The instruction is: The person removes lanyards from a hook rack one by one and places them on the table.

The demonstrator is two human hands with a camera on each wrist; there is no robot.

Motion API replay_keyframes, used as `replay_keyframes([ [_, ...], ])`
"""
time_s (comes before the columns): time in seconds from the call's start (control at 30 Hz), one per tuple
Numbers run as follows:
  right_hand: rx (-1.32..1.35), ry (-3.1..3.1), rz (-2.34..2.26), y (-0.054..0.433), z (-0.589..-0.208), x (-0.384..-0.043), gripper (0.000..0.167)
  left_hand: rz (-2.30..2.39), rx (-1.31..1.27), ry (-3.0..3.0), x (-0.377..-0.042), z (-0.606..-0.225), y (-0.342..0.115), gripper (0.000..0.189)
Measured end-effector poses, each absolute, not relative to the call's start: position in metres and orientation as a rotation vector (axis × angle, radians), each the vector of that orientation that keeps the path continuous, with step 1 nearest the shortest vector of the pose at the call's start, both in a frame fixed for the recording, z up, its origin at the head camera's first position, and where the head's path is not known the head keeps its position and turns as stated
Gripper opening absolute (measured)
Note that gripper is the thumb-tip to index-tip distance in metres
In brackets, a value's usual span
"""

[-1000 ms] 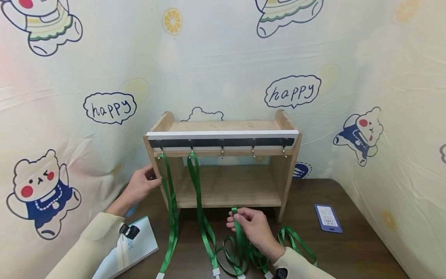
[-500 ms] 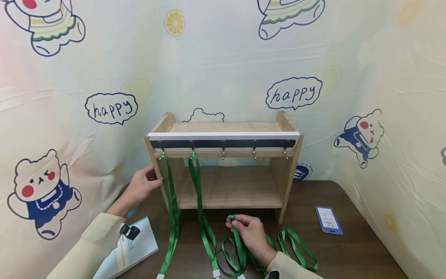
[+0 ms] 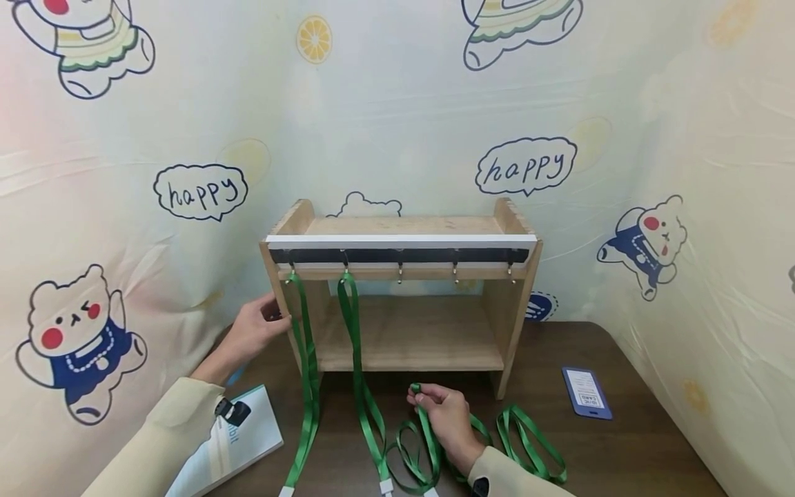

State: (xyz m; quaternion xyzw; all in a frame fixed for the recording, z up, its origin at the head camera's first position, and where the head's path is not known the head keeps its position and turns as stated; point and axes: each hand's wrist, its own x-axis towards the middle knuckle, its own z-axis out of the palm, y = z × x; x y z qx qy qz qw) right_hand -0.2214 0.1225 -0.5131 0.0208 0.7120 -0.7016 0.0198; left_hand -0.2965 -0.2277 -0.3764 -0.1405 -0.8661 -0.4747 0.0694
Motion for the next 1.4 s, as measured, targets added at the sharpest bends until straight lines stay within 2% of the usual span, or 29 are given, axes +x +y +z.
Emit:
replay_keyframes([
  [0.27, 0.042, 2.359, -2.062, 0.119, -0.515, -0.223, 0.03, -1.419, -0.413, -2.61, -0.298, -0.375, -0.228, 0.063],
  [0.53, 0.126, 2.482, -1.988, 0.119, -0.516, -0.223, 0.031, -1.422, -0.405, -2.614, -0.296, -0.376, -0.226, 0.063],
  [0.9, 0.073, 2.395, -2.072, 0.122, -0.516, -0.221, 0.034, -1.416, -0.397, -2.615, -0.295, -0.38, -0.227, 0.062],
  [1.4, -0.092, 2.213, -2.202, 0.135, -0.475, -0.213, 0.035, -1.417, -0.399, -2.628, -0.297, -0.375, -0.227, 0.064],
])
